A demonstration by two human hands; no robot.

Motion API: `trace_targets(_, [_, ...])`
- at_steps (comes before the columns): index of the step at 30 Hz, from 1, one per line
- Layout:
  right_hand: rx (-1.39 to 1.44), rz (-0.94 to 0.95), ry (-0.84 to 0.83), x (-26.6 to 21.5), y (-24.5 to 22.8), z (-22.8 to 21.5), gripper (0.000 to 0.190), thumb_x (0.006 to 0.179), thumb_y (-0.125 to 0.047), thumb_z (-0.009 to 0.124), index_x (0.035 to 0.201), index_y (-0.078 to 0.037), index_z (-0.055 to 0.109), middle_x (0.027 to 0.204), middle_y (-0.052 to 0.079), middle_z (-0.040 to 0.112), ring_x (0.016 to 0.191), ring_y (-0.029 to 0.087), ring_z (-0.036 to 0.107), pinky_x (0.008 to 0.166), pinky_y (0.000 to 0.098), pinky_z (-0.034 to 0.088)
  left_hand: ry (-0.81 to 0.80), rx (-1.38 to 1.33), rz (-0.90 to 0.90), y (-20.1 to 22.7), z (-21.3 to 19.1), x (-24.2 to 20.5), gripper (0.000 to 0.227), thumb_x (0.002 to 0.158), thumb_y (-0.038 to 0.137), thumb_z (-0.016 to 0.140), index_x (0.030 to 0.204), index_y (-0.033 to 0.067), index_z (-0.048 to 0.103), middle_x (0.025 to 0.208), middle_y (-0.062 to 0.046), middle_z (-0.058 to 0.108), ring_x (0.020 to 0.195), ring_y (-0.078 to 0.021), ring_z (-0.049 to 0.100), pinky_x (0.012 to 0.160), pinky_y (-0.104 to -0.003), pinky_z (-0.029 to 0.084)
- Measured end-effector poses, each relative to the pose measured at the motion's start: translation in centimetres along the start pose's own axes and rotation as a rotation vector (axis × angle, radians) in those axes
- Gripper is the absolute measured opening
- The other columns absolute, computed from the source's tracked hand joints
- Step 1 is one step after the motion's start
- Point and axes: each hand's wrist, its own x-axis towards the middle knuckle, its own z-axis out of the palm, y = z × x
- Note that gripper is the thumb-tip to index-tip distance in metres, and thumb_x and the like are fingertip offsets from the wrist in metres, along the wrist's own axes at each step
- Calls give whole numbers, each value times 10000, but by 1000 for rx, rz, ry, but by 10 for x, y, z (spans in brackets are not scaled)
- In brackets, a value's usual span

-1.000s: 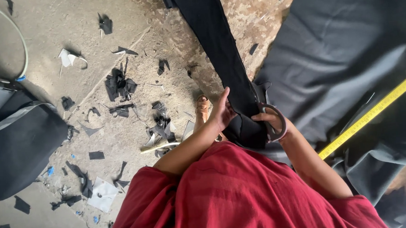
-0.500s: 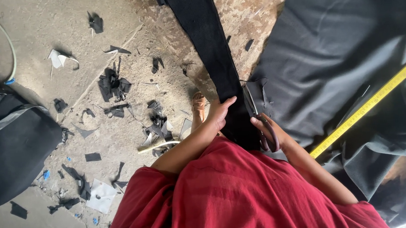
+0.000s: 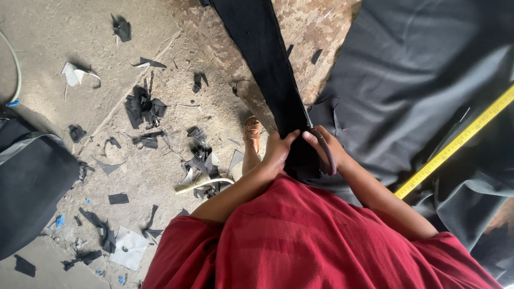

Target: The person cuts a long strip from a large piece of black fabric using scissors. They then measure the fabric and a nearby seat with a yellow measuring tape.

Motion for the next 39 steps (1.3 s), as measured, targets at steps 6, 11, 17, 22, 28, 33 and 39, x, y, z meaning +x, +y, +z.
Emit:
trace_targets(6, [-12,2,65,5,18,5,562,1034,-645,509,1211,-130,647,1064,345,658,1140,532,612,942,559,487,-39,-25,4,-3,3,-3,328,840,286,846,934,10,698,746,-34,655,663,-135,652,550,-266,541])
trace_targets(11, [-49,35,60,6,12,7,590,995,-682,543,1258,-162,630,1099,341,662,1157,532,607,970,571,480,-43,-10,15,-7,-4,1,322,848,276,840,937,3,694,758,-58,672,678,-146,656,546,-273,530])
trace_targets(17, [-55,28,41,19,-7,8,682,971,-724,546,1291,-122,570,1122,387,632,1193,571,574,1009,601,445,-85,-21,42,-5,-11,2,268,850,248,843,940,30,716,774,-53,682,702,-165,655,587,-295,538])
trace_targets(22, [-49,0,88,23,-13,10,624,996,-689,560,1231,-113,613,1075,360,654,1162,556,594,976,587,468,-104,8,47,-11,-14,2,245,872,243,824,954,39,715,787,-51,690,725,-168,671,613,-300,557])
trace_targets(28, [-41,23,96,26,-26,12,628,990,-695,548,1244,-124,610,1090,353,654,1180,537,591,998,578,462,-106,22,37,-24,-19,11,238,875,233,822,979,45,719,812,-57,700,760,-172,679,652,-300,563])
trace_targets(33, [-68,67,70,38,-40,10,710,947,-740,563,1282,-115,565,1151,375,634,1231,543,564,1045,580,439,-97,67,25,-11,-20,0,301,843,248,848,1007,37,712,816,-51,694,766,-172,676,645,-289,543])
trace_targets(39, [3,3,155,44,-33,14,573,983,-653,616,1091,-91,642,1032,338,655,1136,517,610,934,549,471,-92,130,21,-20,-20,7,330,832,300,870,999,61,716,803,-53,697,746,-174,691,618,-300,548])
